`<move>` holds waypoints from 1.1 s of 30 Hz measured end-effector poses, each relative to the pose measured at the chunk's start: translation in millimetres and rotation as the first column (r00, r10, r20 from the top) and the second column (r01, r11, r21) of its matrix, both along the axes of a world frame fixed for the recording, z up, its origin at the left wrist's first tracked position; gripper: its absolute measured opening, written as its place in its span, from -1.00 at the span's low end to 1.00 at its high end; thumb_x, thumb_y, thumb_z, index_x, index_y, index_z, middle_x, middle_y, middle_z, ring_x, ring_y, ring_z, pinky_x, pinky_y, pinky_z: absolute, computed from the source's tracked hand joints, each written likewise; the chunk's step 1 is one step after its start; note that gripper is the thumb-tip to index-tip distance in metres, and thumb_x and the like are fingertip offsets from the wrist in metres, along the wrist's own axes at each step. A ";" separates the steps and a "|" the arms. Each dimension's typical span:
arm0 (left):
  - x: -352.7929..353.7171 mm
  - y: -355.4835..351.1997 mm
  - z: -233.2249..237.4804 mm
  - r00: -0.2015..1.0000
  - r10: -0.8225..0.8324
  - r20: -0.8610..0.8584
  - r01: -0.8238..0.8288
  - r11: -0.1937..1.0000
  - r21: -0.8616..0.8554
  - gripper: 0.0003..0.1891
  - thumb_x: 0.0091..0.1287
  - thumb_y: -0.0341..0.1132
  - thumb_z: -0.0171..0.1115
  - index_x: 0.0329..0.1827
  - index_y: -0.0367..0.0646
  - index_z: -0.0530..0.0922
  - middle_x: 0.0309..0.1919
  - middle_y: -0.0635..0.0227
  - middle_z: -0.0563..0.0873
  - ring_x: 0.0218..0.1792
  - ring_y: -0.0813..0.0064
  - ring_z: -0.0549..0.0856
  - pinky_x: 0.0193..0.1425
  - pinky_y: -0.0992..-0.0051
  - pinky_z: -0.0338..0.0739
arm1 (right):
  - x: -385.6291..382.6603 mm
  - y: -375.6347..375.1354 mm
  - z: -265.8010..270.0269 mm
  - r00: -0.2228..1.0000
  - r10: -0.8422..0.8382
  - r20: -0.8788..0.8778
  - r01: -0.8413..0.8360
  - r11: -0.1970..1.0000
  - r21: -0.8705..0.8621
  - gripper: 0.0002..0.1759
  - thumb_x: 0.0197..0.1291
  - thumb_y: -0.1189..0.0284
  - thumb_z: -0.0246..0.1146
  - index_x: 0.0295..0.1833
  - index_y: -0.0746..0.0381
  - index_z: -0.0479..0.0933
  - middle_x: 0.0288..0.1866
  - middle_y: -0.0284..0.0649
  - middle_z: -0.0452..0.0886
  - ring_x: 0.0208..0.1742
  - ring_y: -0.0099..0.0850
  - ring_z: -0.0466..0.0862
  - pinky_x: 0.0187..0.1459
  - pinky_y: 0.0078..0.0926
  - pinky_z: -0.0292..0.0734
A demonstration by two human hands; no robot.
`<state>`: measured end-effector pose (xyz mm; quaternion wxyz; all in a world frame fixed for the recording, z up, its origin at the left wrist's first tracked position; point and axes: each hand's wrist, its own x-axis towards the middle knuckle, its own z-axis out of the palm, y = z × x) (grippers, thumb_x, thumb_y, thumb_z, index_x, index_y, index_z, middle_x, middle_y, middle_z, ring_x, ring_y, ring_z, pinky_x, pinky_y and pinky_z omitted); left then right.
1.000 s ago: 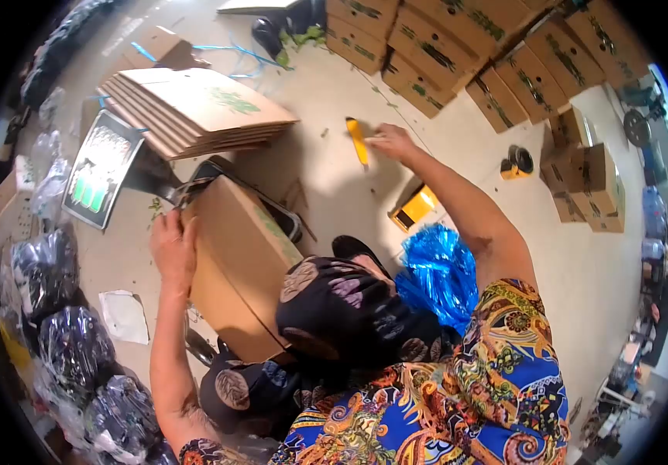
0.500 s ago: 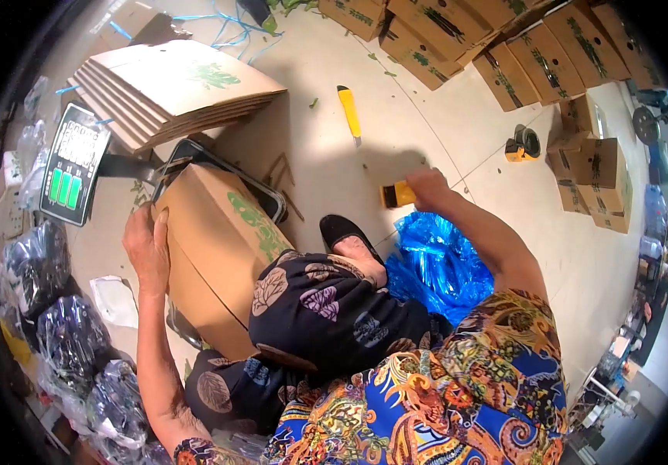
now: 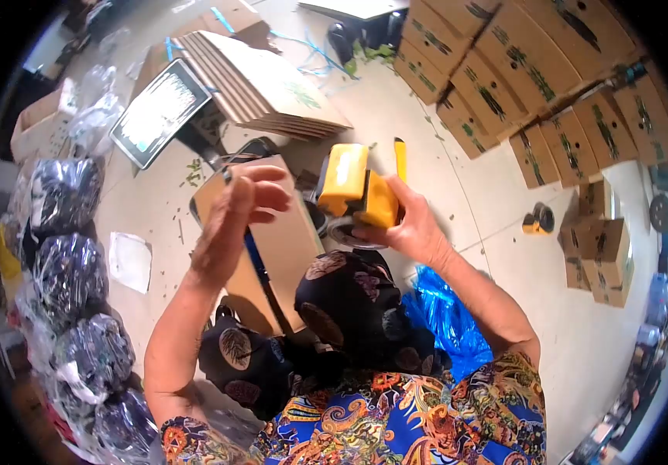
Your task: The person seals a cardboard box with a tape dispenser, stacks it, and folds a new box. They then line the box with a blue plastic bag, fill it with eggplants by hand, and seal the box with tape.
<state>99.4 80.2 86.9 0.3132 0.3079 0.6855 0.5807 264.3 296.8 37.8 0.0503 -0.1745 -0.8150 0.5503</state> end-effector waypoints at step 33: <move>-10.2 -225.4 -171.9 0.603 0.773 0.199 -0.770 0.629 -0.110 -0.61 0.46 -0.10 0.18 -0.52 -0.11 0.44 -0.58 0.67 0.36 -0.57 0.80 0.22 -0.51 0.67 0.12 | -103.8 -102.5 58.8 0.790 0.555 0.261 -0.551 0.454 0.700 -0.53 -0.10 0.37 0.49 -0.11 0.24 0.43 -0.33 -0.05 0.57 -0.22 0.00 0.62 -0.20 -0.13 0.52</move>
